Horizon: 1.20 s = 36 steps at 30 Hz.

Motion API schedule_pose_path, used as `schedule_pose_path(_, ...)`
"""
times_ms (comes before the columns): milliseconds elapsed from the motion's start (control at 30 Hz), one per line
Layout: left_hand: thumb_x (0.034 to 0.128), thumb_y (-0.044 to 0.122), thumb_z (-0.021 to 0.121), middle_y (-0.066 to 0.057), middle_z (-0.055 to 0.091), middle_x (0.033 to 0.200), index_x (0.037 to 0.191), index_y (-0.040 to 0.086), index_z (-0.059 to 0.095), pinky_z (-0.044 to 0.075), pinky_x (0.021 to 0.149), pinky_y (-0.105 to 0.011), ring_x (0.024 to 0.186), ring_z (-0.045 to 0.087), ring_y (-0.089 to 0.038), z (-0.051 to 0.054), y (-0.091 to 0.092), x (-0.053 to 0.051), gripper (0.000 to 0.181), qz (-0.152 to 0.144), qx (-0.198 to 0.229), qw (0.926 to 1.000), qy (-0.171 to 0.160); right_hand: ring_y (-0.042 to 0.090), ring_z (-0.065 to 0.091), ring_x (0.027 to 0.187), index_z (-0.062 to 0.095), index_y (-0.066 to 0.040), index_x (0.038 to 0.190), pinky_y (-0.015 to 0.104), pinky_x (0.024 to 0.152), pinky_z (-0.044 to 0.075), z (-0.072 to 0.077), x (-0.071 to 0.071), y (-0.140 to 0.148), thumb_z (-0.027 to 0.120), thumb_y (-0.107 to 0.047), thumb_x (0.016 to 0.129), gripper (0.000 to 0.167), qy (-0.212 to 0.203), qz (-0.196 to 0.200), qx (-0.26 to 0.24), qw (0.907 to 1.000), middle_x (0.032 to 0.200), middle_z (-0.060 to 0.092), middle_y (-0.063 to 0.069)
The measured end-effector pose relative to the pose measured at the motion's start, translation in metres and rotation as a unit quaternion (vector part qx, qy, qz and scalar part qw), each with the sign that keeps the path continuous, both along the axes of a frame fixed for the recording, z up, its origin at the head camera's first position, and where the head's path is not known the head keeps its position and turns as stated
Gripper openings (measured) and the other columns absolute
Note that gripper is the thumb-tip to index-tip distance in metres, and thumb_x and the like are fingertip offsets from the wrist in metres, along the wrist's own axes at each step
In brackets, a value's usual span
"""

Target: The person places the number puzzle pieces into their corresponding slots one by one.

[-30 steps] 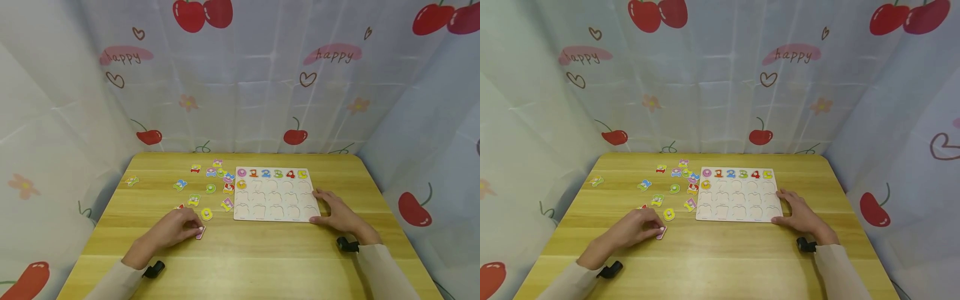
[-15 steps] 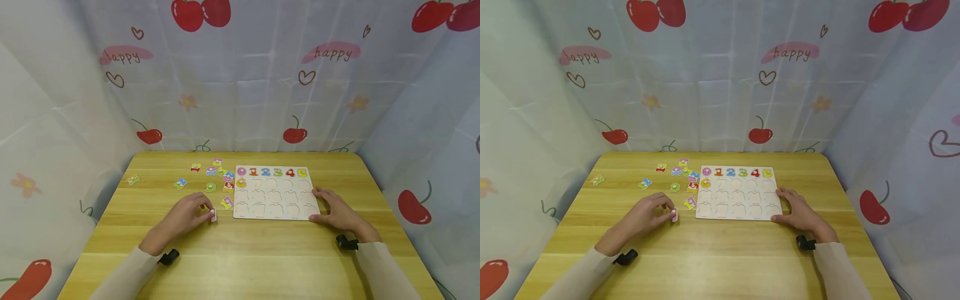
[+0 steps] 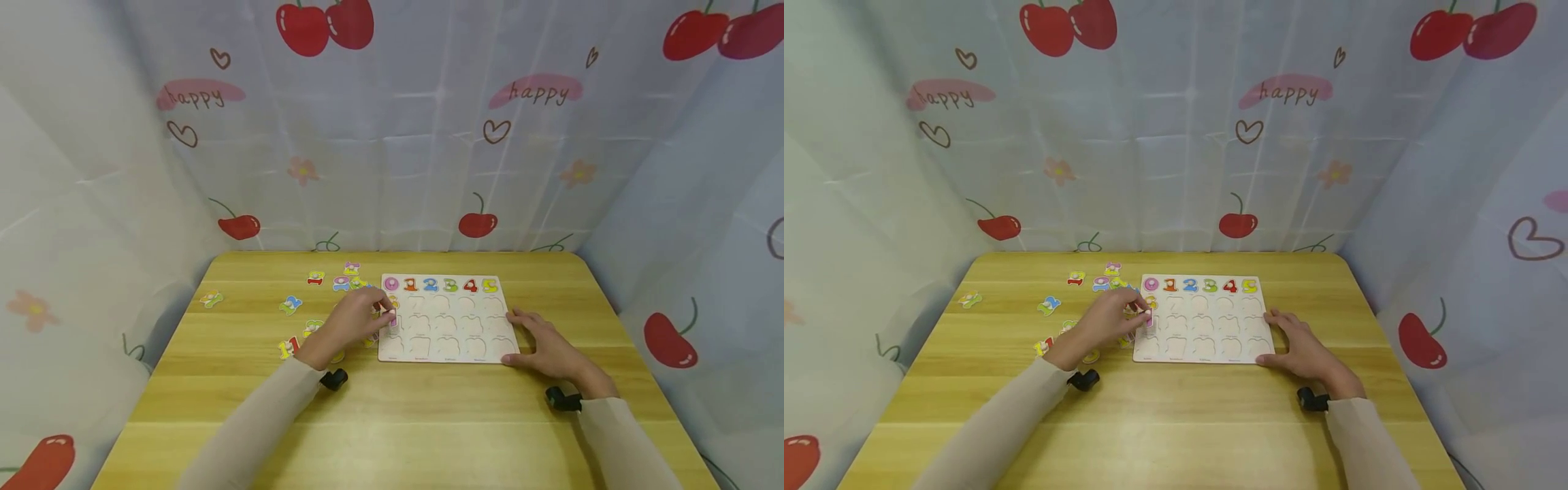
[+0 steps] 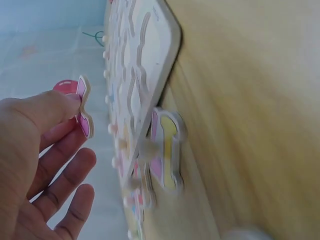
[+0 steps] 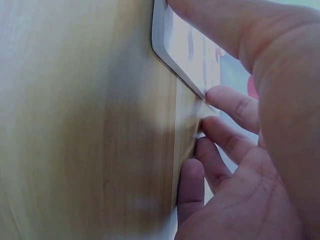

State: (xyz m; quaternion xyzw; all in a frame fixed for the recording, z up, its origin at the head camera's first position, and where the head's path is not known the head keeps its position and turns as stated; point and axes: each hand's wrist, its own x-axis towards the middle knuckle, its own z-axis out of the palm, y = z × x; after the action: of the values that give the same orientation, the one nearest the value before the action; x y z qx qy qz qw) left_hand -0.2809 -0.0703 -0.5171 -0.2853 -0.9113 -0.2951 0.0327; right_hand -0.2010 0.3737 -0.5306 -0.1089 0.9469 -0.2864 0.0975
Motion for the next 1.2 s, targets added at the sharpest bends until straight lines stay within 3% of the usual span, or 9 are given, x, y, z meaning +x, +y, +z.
schedule_pose_path(200,0.1065,0.023,0.088,0.002,0.081,0.103,0.104,0.017,0.085,0.061,0.083,-0.029,0.090,0.072,-0.013,-0.009,0.035,-0.028,0.007,0.002,0.011,0.9993,-0.035,0.065,0.037,0.164,0.050,0.002,0.172,0.087,0.129,0.035,0.002,0.001,-0.001,0.098,-0.045,0.095,0.101,-0.005,-0.006,0.000,1.0000,0.185,0.034,0.035)
schedule_pose_path(467,0.1087,0.024,0.086,0.002,0.083,0.108,0.105,0.019,0.086,0.059,0.092,-0.033,0.096,0.068,-0.015,-0.020,0.058,-0.047,0.006,0.010,-0.017,0.9987,-0.048,0.065,0.037,0.164,0.050,0.001,0.172,0.086,0.129,0.035,0.001,0.001,-0.002,0.098,-0.044,0.096,0.101,-0.003,-0.003,-0.003,1.0000,0.185,0.035,0.035)
schedule_pose_path(633,0.1082,0.026,0.087,0.002,0.086,0.116,0.107,0.020,0.090,0.058,0.098,-0.037,0.105,0.071,-0.020,-0.020,0.065,-0.051,0.007,0.005,-0.017,0.9988,-0.046,0.065,0.037,0.164,0.050,0.002,0.172,0.086,0.130,0.035,0.002,0.001,-0.002,0.099,-0.044,0.095,0.102,-0.004,-0.005,-0.003,1.0000,0.184,0.035,0.035)
schedule_pose_path(833,0.1083,0.027,0.087,0.001,0.085,0.117,0.109,0.021,0.092,0.061,0.104,-0.040,0.110,0.073,-0.022,-0.021,0.070,-0.054,0.008,-0.002,-0.040,0.9991,-0.016,0.065,0.038,0.163,0.051,0.003,0.171,0.085,0.130,0.036,0.002,0.002,-0.003,0.100,-0.043,0.094,0.102,-0.004,-0.006,0.004,1.0000,0.183,0.036,0.036)
schedule_pose_path(1000,0.1084,0.027,0.087,-0.002,0.086,0.125,0.111,0.021,0.092,0.062,0.110,-0.044,0.118,0.076,-0.026,-0.022,0.071,-0.054,0.009,0.005,-0.061,0.9981,-0.003,0.065,0.038,0.164,0.050,0.003,0.171,0.085,0.130,0.036,0.003,0.001,-0.004,0.099,-0.043,0.094,0.102,-0.005,-0.006,0.001,1.0000,0.183,0.036,0.036)
schedule_pose_path(1200,0.1080,0.027,0.087,-0.004,0.086,0.130,0.119,0.017,0.091,0.061,0.112,-0.049,0.122,0.078,-0.029,-0.017,0.063,-0.050,0.016,-0.002,-0.048,0.9988,-0.008,0.066,0.038,0.163,0.051,0.003,0.171,0.086,0.130,0.036,0.004,0.001,-0.004,0.100,-0.042,0.094,0.102,-0.003,-0.006,0.002,1.0000,0.183,0.036,0.037)
